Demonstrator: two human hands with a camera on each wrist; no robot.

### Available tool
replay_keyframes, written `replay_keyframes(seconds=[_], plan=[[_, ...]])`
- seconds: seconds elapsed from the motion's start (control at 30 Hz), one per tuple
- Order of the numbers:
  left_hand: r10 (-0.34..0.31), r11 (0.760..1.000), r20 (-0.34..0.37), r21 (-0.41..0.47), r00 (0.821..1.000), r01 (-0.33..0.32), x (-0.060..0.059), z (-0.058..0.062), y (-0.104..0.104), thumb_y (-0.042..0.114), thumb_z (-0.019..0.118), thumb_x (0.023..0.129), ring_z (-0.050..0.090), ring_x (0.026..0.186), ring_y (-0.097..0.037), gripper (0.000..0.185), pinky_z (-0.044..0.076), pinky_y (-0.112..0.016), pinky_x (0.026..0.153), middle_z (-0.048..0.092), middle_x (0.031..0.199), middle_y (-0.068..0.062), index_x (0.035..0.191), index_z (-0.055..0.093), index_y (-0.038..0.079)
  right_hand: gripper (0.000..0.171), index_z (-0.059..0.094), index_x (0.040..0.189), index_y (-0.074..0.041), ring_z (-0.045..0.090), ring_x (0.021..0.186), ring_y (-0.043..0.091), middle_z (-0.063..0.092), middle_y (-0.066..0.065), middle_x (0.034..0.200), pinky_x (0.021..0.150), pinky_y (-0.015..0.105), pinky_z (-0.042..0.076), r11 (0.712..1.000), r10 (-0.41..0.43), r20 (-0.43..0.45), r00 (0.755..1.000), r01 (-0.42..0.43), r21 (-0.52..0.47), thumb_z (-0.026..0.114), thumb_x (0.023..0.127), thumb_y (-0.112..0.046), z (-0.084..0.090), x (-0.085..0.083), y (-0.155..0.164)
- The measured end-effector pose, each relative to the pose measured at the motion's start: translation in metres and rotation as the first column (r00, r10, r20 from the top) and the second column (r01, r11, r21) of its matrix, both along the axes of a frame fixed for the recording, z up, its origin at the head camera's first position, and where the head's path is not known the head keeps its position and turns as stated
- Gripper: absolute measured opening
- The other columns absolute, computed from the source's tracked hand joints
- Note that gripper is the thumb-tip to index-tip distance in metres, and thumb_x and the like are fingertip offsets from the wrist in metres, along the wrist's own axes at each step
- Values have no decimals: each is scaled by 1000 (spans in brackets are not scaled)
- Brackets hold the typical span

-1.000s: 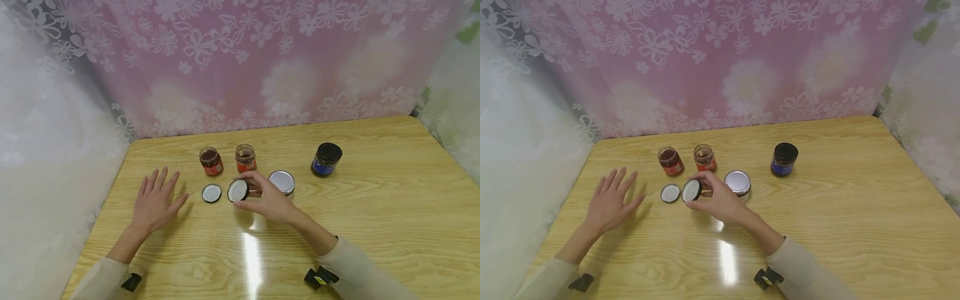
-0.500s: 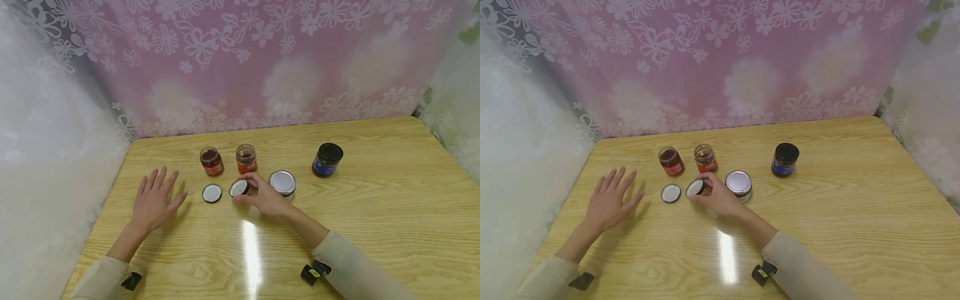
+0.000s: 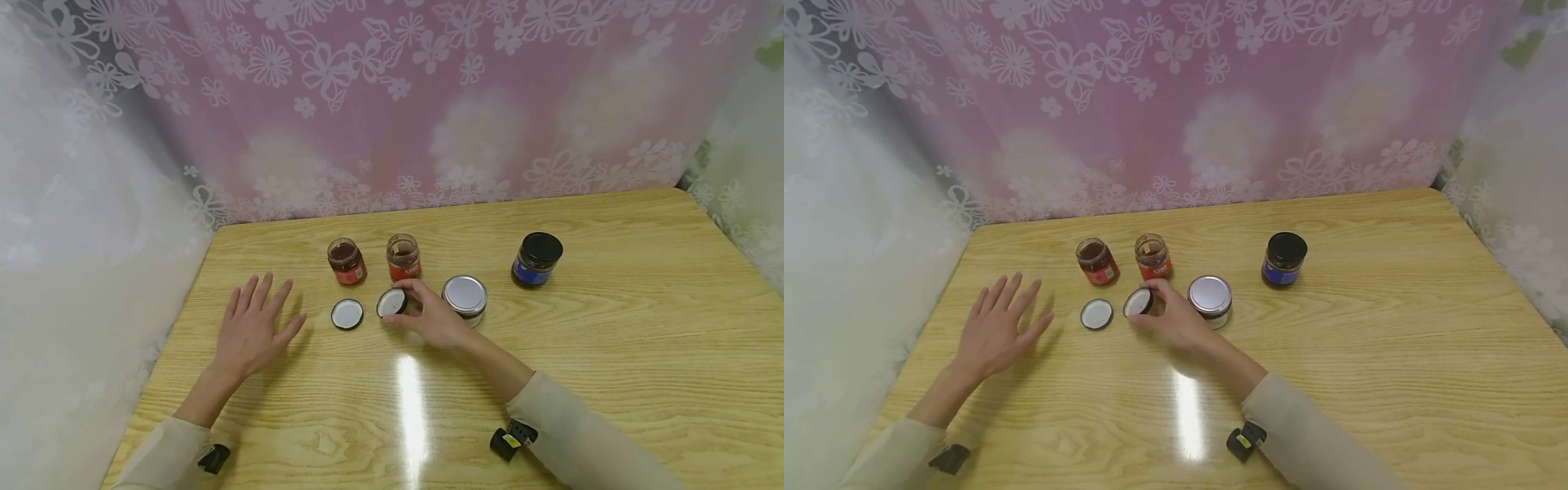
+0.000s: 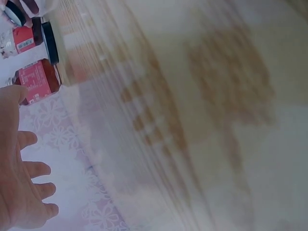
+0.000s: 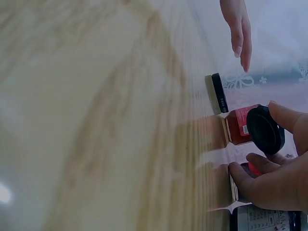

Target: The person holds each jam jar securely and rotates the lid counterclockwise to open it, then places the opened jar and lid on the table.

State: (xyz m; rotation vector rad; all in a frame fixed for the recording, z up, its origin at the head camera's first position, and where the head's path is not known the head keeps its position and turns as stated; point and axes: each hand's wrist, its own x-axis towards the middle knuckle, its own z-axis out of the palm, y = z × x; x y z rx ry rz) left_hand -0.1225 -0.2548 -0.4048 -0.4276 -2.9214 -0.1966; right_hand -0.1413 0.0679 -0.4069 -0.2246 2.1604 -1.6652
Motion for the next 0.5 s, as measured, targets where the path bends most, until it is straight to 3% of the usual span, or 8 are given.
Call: replay_keyframes(seconds=[0.1,0.27,0.5], plan=[[-5,1000,-6,-3,1000,5,0,0,0,57,48,93,20,139,-39,67,11,-57,110,31,149,-21,145,42,15,65,43,139,-15,39,132,28,39,7,145,105,44,34,999,6,4,1000,-7,50,75,84,-30,1,-2,2],[-21,1000,-24,-3,999,21,1,0,1,56,49,93,22,137,-41,66,13,-57,109,34,147,-22,144,45,14,61,45,137,-11,50,113,25,53,10,124,92,41,42,994,9,-35,999,-5,112,74,85,-29,-2,-9,8],[-15,1000,-19,-12,1000,15,1,-1,1,55,49,93,22,138,-40,66,13,-56,110,34,147,-21,144,44,14,60,45,136,-9,50,105,25,54,11,115,85,38,42,992,10,-38,999,-5,127,73,86,-27,-5,-13,12]])
